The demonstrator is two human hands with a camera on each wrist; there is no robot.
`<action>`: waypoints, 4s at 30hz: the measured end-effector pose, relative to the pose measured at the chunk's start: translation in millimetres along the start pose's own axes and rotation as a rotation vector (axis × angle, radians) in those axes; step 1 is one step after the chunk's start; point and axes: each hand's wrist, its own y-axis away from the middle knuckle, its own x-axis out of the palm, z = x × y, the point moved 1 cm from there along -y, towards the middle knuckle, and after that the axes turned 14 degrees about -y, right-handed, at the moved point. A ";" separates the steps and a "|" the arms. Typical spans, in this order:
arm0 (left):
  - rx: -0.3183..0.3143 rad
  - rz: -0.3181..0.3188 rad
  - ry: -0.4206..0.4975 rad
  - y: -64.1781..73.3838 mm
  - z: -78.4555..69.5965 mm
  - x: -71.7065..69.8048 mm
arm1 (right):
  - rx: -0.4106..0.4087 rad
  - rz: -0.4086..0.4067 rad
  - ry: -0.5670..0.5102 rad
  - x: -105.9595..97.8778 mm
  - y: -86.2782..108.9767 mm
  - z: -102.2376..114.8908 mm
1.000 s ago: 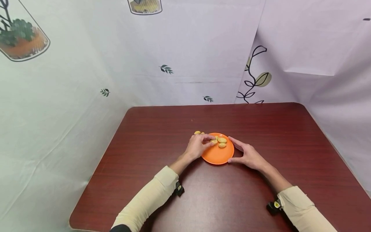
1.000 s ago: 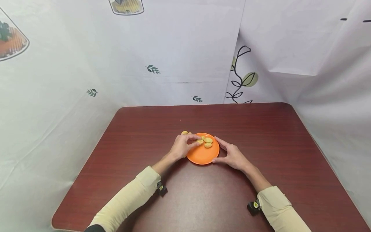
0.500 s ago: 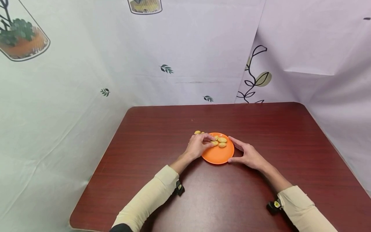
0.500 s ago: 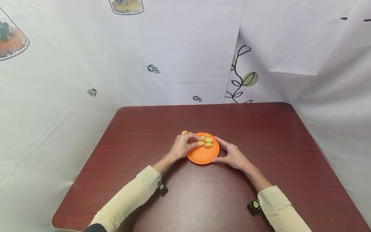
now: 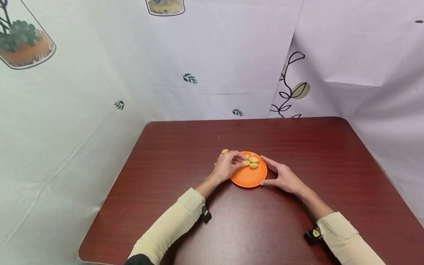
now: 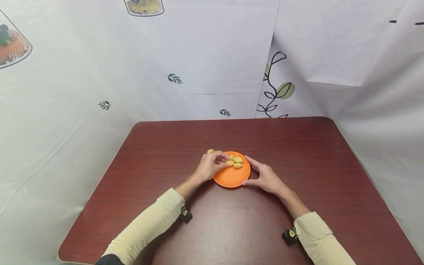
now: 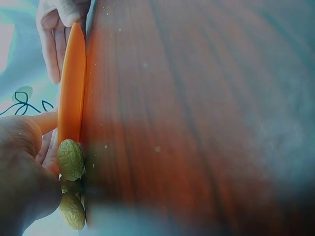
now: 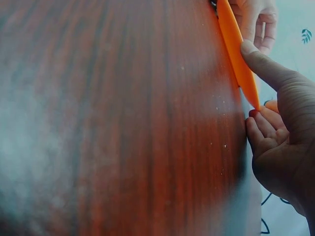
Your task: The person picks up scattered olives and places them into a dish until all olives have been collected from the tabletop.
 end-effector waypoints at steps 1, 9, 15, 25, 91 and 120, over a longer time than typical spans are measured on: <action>0.000 -0.001 0.006 -0.2 0.1 0.0 | 0.000 0.000 0.000 0.0 0.0 0.1; -0.017 -0.008 0.013 0.1 0.9 -1.3 | -0.010 0.001 -0.005 0.5 0.5 1.1; -0.029 -0.021 0.048 2.4 3.2 -6.0 | -0.010 0.005 -0.005 1.8 0.7 1.8; 0.009 -0.045 0.137 7.9 13.3 -22.8 | -0.004 -0.006 0.017 2.0 0.9 2.3; -0.124 0.093 0.187 47.2 66.8 -61.3 | -0.024 0.002 -0.007 0.6 2.1 4.4; -0.111 0.067 0.063 46.6 65.5 -58.6 | -0.014 -0.007 0.027 0.9 3.1 4.4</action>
